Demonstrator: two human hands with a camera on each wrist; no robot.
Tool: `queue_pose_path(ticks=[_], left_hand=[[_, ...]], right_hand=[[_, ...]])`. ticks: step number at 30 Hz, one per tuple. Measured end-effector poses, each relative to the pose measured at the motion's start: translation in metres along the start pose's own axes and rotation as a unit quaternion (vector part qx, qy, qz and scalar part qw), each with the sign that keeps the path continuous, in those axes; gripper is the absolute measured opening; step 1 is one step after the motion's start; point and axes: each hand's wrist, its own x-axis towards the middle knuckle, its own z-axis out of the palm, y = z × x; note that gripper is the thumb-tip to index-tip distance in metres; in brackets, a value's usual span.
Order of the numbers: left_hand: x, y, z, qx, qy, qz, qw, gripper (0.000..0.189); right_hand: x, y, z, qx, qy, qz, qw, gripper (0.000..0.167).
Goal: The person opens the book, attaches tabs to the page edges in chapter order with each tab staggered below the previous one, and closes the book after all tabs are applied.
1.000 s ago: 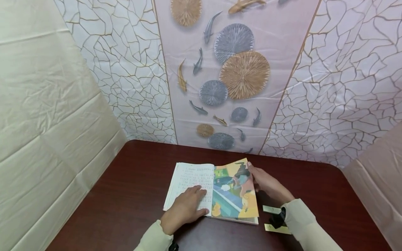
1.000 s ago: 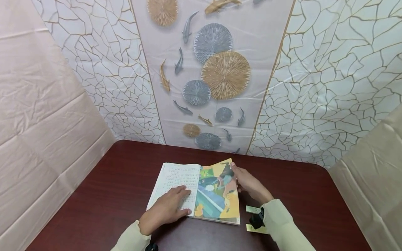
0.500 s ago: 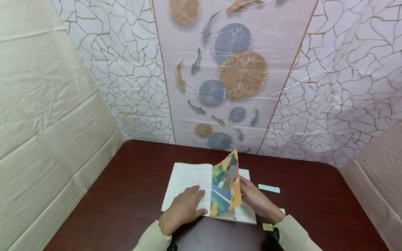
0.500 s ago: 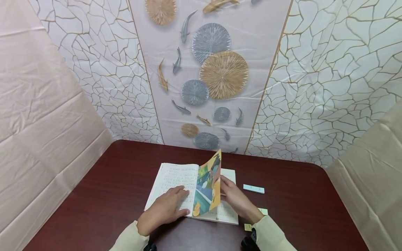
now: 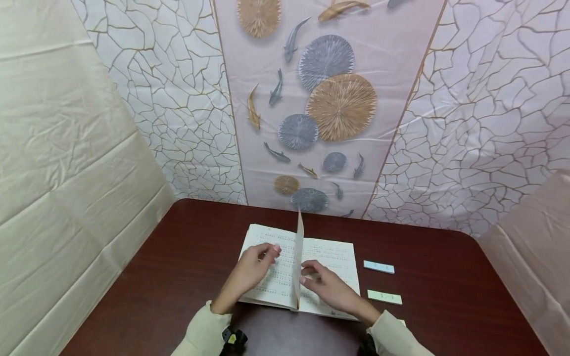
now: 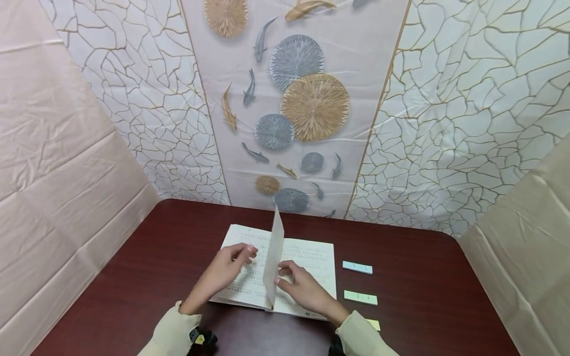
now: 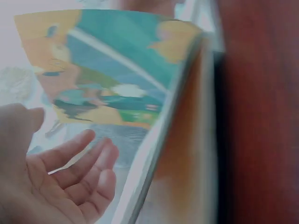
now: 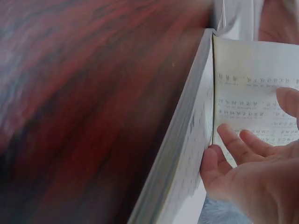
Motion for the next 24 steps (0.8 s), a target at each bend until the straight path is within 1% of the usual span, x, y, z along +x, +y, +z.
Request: queue_pose_path(ticks=[2,4,5,7,9,11,12,15,17,20,24], left_hand=[[0.005,0.005,-0.009,-0.022,0.011,-0.017,0.9995,0.051],[0.010,0.009,-0.017,-0.032,0.011,-0.033,0.9989,0.054],[0.013,0.011,-0.021,-0.027,0.006,-0.041,0.9988,0.054],[0.016,0.012,-0.027,-0.003,-0.003,-0.045,0.9990,0.051],[0.018,0.011,-0.032,0.017,-0.014,-0.048,0.9986,0.043],[0.019,0.008,-0.036,0.036,-0.018,-0.050,0.9979,0.036],[0.019,0.006,-0.038,0.044,-0.016,-0.050,0.9977,0.037],[0.018,0.000,-0.041,0.055,-0.004,-0.058,0.9968,0.052],[0.018,-0.005,-0.042,0.064,0.007,-0.065,0.9958,0.058],[0.016,-0.012,-0.044,0.074,0.014,-0.089,0.9932,0.061],[0.012,-0.025,-0.046,0.084,0.017,-0.116,0.9895,0.062]], right_hand=[[0.001,0.001,0.003,-0.018,-0.002,-0.016,0.9997,0.050],[0.002,0.001,0.005,-0.029,0.000,-0.028,0.9992,0.048],[0.002,0.001,0.005,-0.035,-0.001,-0.030,0.9989,0.048],[0.001,0.000,0.006,-0.050,-0.005,-0.034,0.9982,0.048],[0.001,-0.002,0.006,-0.066,-0.012,-0.039,0.9970,0.050],[0.001,-0.003,0.007,-0.083,-0.017,-0.045,0.9953,0.052],[0.001,-0.003,0.007,-0.092,-0.016,-0.051,0.9944,0.053],[0.001,-0.002,0.008,-0.107,-0.010,-0.058,0.9925,0.053],[0.001,-0.001,0.008,-0.116,-0.005,-0.060,0.9915,0.054],[0.002,0.001,0.010,-0.128,0.003,-0.059,0.9900,0.052],[0.003,0.000,0.015,-0.161,0.012,-0.069,0.9844,0.048]])
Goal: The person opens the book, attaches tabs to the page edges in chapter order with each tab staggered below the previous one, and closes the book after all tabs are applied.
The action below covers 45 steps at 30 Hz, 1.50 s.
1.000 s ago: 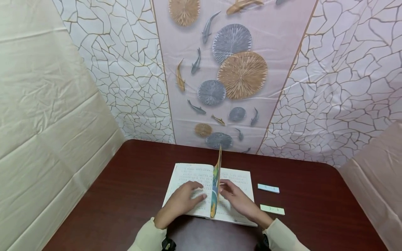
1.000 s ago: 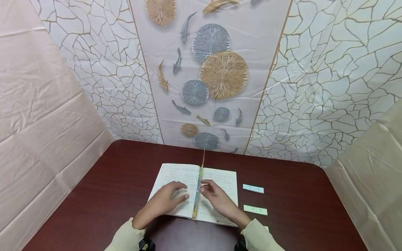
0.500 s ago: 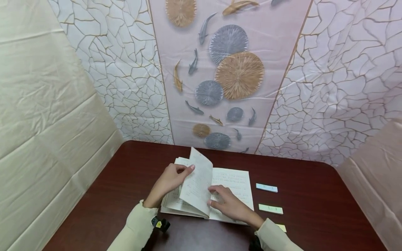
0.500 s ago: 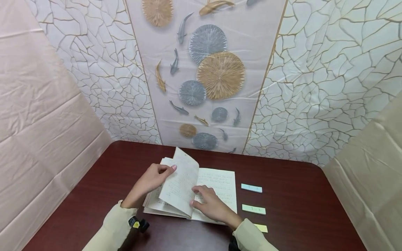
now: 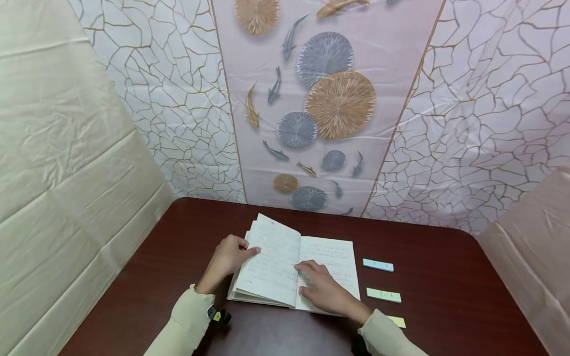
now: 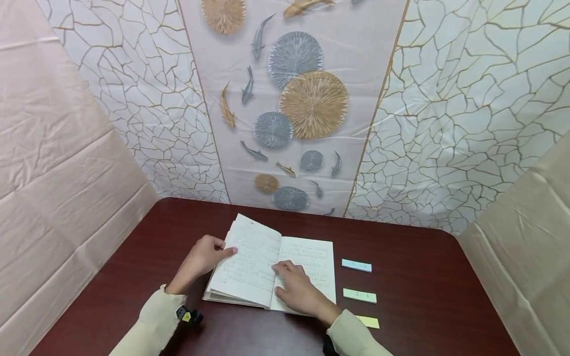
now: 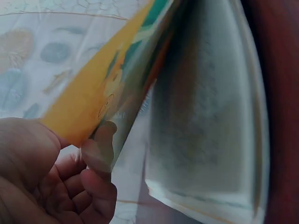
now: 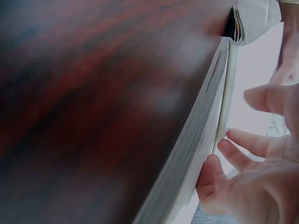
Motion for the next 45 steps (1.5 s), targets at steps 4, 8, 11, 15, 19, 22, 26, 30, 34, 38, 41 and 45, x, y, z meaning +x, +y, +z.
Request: queue_pose_path(ticks=[4,8,11,15,19,22,26,30,34,38,41,45], left_hand=[[-0.002,-0.010,0.002,0.013,0.005,-0.006,0.9999,0.063],[-0.002,-0.018,0.006,0.039,0.007,-0.015,0.9991,0.062],[-0.003,-0.022,0.008,0.065,0.006,-0.026,0.9975,0.060],[-0.006,-0.022,0.009,0.110,0.011,-0.038,0.9932,0.048],[-0.008,-0.017,0.009,0.169,0.053,-0.017,0.9840,0.031],[-0.013,-0.010,0.012,0.203,0.095,0.036,0.9739,0.037],[-0.023,0.004,0.023,0.204,0.092,0.121,0.9670,0.034],[-0.033,0.013,0.041,0.196,0.037,0.190,0.9612,0.028],[-0.040,0.016,0.059,0.226,0.000,0.239,0.9446,0.032],[-0.043,0.017,0.068,0.263,-0.013,0.247,0.9325,0.036],[-0.043,0.018,0.071,0.284,-0.024,0.237,0.9287,0.038],[-0.043,0.021,0.074,0.297,-0.042,0.224,0.9273,0.038]], right_hand=[[0.002,-0.005,0.001,-0.032,0.003,-0.012,0.9994,0.054],[0.002,-0.010,0.000,-0.045,0.002,-0.017,0.9988,0.056],[0.004,-0.011,0.002,-0.062,0.001,-0.030,0.9976,0.054],[0.006,-0.011,0.005,-0.089,-0.001,-0.046,0.9950,0.053],[0.006,-0.012,0.003,-0.093,-0.006,-0.041,0.9948,0.053],[0.006,-0.012,-0.001,-0.082,-0.017,-0.033,0.9960,0.052],[0.006,-0.011,-0.006,-0.064,-0.035,-0.021,0.9971,0.050],[0.007,-0.010,-0.008,-0.061,-0.041,-0.020,0.9971,0.050],[0.008,-0.010,-0.008,-0.065,-0.032,-0.031,0.9969,0.050],[0.007,-0.010,-0.007,-0.065,-0.028,-0.034,0.9969,0.051],[0.006,-0.009,-0.007,-0.068,-0.027,-0.030,0.9969,0.051],[0.005,-0.007,-0.008,-0.073,-0.025,-0.028,0.9966,0.051]])
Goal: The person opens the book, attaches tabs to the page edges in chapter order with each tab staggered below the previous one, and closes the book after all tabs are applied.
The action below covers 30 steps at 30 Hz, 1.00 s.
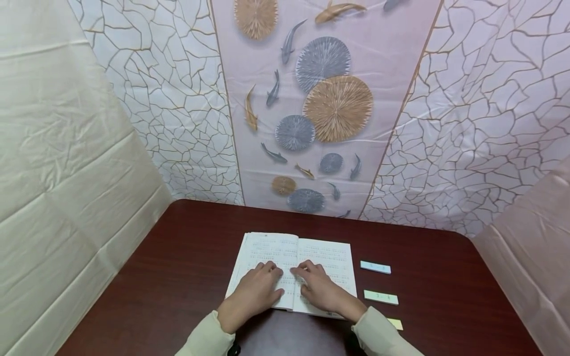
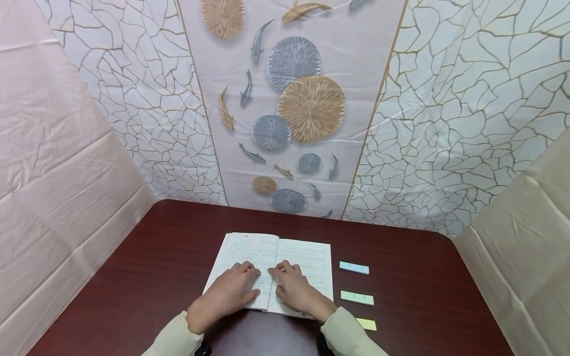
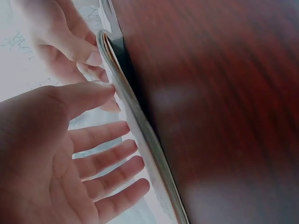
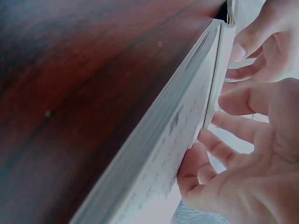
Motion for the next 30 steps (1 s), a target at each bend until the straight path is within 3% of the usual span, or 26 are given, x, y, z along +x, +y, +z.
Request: queue_pose_path(ticks=[7,14,18,24,30], left_hand=[[0.000,0.004,0.000,0.019,-0.011,-0.001,0.9998,0.038],[-0.004,0.006,-0.002,0.026,-0.023,0.001,0.9994,0.039],[-0.005,0.008,-0.005,0.030,-0.035,-0.004,0.9989,0.041],[-0.003,0.010,-0.005,0.032,-0.056,-0.011,0.9979,0.044],[-0.004,0.011,-0.006,0.031,-0.066,-0.018,0.9971,0.045]], right_hand=[[0.000,0.002,-0.002,0.024,-0.006,0.009,0.9997,0.048],[-0.001,0.015,-0.020,0.040,-0.007,0.002,0.9992,0.042],[0.004,0.029,-0.036,-0.019,0.011,0.056,0.9982,0.045],[0.015,0.067,-0.056,-0.098,-0.008,0.149,0.9839,0.066],[0.019,0.087,-0.066,-0.137,-0.023,0.165,0.9764,0.089]])
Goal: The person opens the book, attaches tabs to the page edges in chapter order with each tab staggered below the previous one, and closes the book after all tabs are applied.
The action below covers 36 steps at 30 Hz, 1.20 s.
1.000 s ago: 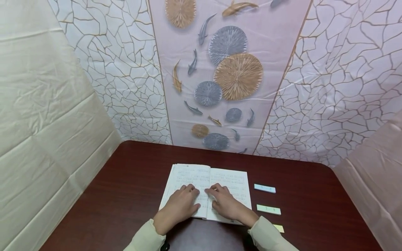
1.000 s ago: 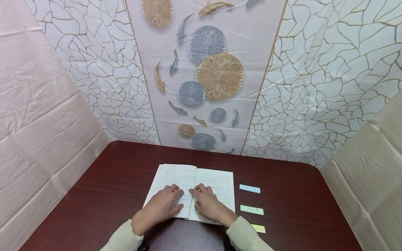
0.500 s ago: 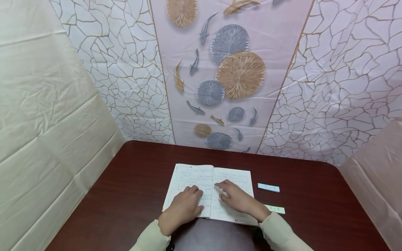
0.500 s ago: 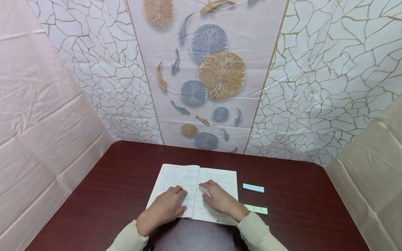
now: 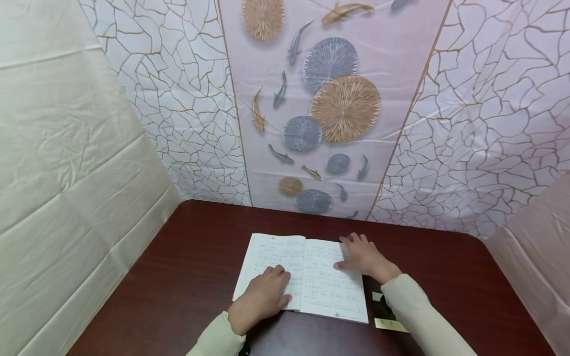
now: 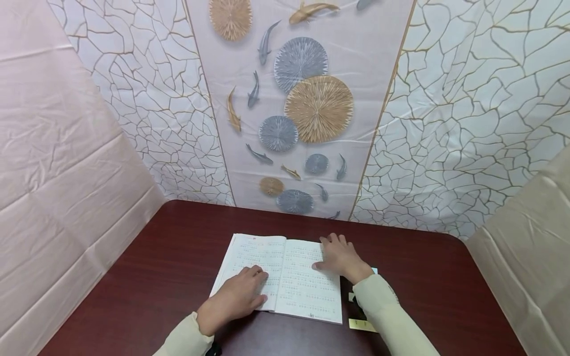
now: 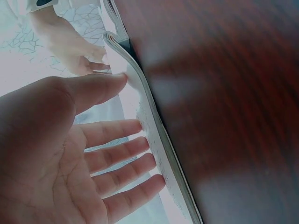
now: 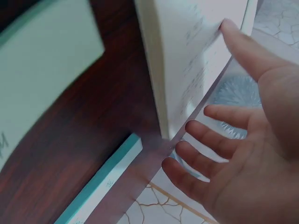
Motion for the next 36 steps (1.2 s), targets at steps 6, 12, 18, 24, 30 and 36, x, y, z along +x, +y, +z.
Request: queue_pose_path(ticks=[6,12,18,24,30,36], left_hand=[[0.000,0.000,-0.001,0.006,-0.008,-0.005,0.9999,0.047],[0.000,-0.001,-0.002,0.006,-0.009,-0.006,0.9999,0.046],[0.001,-0.001,-0.002,0.007,-0.001,-0.005,1.0000,0.044],[0.000,-0.001,-0.002,0.000,-0.001,-0.002,1.0000,0.044],[-0.003,-0.002,0.000,0.001,-0.002,0.001,1.0000,0.042],[-0.004,-0.003,0.002,0.002,0.016,0.014,0.9998,0.040]], right_hand=[[0.000,0.001,0.001,-0.022,-0.035,-0.009,0.9991,0.087],[-0.002,-0.004,0.005,-0.061,-0.002,-0.009,0.9981,0.080],[-0.005,-0.008,0.007,-0.034,0.073,-0.022,0.9965,0.063],[-0.010,-0.001,0.000,0.210,0.101,0.053,0.9710,0.057],[-0.023,-0.002,-0.007,0.466,0.023,0.114,0.8769,0.073],[-0.037,-0.007,0.000,0.548,-0.033,0.082,0.8316,0.061]])
